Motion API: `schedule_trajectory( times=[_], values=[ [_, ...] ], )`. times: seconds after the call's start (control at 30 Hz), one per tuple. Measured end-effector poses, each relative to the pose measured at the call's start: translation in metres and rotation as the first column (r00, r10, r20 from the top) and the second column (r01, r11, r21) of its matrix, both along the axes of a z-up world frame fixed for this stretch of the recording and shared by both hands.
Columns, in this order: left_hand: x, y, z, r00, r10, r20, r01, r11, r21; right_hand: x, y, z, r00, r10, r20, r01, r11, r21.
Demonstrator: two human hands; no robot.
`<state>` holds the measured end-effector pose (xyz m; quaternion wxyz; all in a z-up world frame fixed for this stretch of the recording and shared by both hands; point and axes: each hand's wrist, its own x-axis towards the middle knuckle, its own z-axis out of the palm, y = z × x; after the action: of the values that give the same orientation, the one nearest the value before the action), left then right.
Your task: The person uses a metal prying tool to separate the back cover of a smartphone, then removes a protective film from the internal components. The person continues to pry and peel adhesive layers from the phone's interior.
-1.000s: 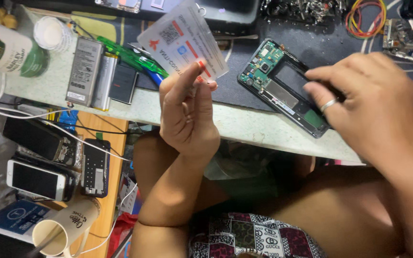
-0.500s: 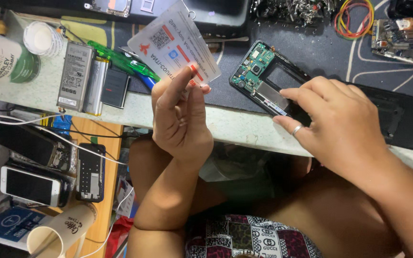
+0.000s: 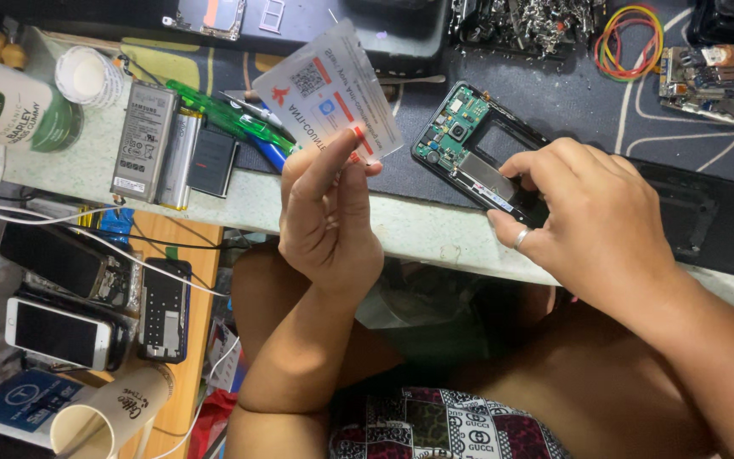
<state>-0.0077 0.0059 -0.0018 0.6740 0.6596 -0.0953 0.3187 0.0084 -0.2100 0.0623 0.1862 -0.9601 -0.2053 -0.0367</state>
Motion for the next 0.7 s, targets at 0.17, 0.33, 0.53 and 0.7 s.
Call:
schedule_trajectory(
  times=[0.17, 0.33, 0.53, 0.7],
  values=[
    [0.002, -0.002, 0.001, 1.000, -0.006, 0.013, 0.006, 1.000, -0.016, 0.001, -0.001, -0.001, 1.000, -0.003, -0.012, 0.003, 1.000, 0.001],
    [0.001, -0.001, 0.000, 1.000, -0.016, 0.002, 0.016, 1.000, 0.002, 0.000, -0.002, -0.001, 1.000, -0.004, 0.000, 0.004, 1.000, -0.014],
    [0.003, -0.002, -0.003, 1.000, -0.022, 0.010, 0.022, 1.000, 0.011, -0.001, -0.003, 0.006, 0.999, -0.009, -0.033, 0.009, 1.000, 0.009],
    [0.002, -0.001, -0.007, 0.999, 0.053, 0.012, -0.054, 0.990, 0.131, 0.003, -0.010, 0.018, 0.996, 0.036, 0.079, -0.042, 0.996, 0.079]
  ],
)
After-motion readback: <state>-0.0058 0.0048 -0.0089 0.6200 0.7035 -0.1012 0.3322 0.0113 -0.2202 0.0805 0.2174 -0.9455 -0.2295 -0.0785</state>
